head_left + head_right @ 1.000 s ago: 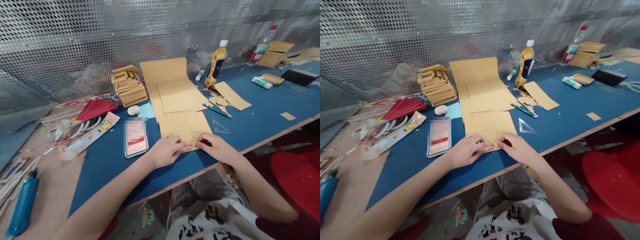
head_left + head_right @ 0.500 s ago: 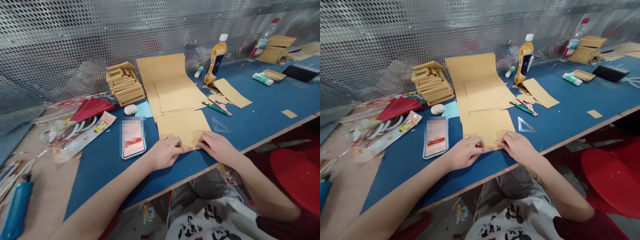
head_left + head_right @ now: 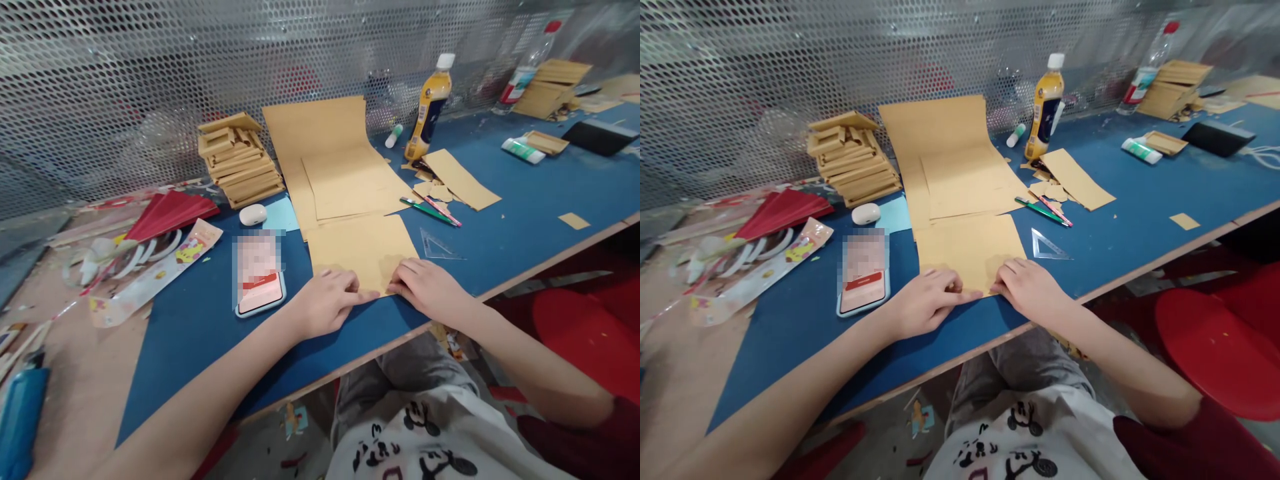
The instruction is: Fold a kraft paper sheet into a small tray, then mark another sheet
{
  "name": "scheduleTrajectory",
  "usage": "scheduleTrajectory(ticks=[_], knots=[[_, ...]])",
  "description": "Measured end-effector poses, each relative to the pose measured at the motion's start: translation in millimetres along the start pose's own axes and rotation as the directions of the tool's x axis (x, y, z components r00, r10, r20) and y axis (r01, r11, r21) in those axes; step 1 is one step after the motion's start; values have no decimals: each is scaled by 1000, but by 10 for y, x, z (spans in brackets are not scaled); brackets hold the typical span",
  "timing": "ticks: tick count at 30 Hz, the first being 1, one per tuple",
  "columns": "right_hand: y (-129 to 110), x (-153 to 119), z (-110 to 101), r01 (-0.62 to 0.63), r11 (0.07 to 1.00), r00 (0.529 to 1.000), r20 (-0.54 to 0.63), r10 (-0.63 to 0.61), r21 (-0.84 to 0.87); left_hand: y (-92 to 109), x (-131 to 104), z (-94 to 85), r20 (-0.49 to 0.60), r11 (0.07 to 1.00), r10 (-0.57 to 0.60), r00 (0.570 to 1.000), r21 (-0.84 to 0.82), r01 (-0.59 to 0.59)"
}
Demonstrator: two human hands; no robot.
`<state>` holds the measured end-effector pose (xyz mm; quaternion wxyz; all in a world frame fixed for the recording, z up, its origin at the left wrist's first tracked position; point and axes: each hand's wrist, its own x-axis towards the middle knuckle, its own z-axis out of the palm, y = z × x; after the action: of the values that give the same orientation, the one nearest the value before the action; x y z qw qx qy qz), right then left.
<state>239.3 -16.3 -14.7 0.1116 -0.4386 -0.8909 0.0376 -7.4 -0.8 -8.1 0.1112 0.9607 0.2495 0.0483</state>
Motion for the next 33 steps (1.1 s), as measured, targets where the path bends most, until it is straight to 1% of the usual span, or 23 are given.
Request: scheduleTrajectory(ticks=[3,6,10,12,13,14,16,17,19,20,23,25,27,28,29,31,33], knots=[[-2,-25,11,-46,996,999,-22,47,72,0,-1,-4,1,1000,3,1000,-13,-3],[-7,-39,22,-93,975,993,-48,105,202,8,-4,-15,1,1000,10,1000,-15,-10],[-8,-64,-1,-70,928,992,-71,103,365,21,-6,-27,4,1000,3,1000,-3,-3],[32,-102,-43,-78,888,985,-100,137,453,24,-5,-29,3,1000,2,1000,8,-2],[74,-126,-71,-104,873,973,-133,189,477,25,-5,-30,1,1000,5,1000,13,-5],[133,-152,-103,-151,862,950,-170,261,483,25,-6,-31,-1,1000,8,1000,17,-8],[295,-198,-169,-309,848,866,-242,438,431,27,-9,-33,-4,1000,14,1000,24,-13],[390,-214,-199,-398,832,829,-235,507,387,29,-11,-34,-5,999,16,1000,28,-15],[578,-225,-247,-556,789,781,-161,604,261,34,-16,-37,-6,999,17,1000,39,-17],[659,-218,-266,-609,768,761,-127,636,196,38,-18,-38,-5,999,17,1000,45,-17],[813,-162,-316,-675,733,735,-10,678,80,48,-22,-36,0,998,14,1000,59,-14],[843,-113,-351,-713,698,701,59,711,65,52,-25,-30,1,998,11,1000,63,-11],[835,-78,-381,-745,662,667,100,738,82,54,-28,-24,-5,998,10,1000,67,-9],[822,-68,-392,-747,655,665,120,737,114,54,-30,-22,-8,998,11,1000,68,-10],[804,-64,-398,-732,661,681,148,718,166,55,-31,-20,-12,997,12,1000,70,-11],[749,-68,-402,-672,672,738,201,644,312,56,-33,-19,-15,997,12,1000,74,-11],[657,-80,-405,-599,649,789,207,579,469,59,-34,-21,-17,997,13,1000,78,-11]])
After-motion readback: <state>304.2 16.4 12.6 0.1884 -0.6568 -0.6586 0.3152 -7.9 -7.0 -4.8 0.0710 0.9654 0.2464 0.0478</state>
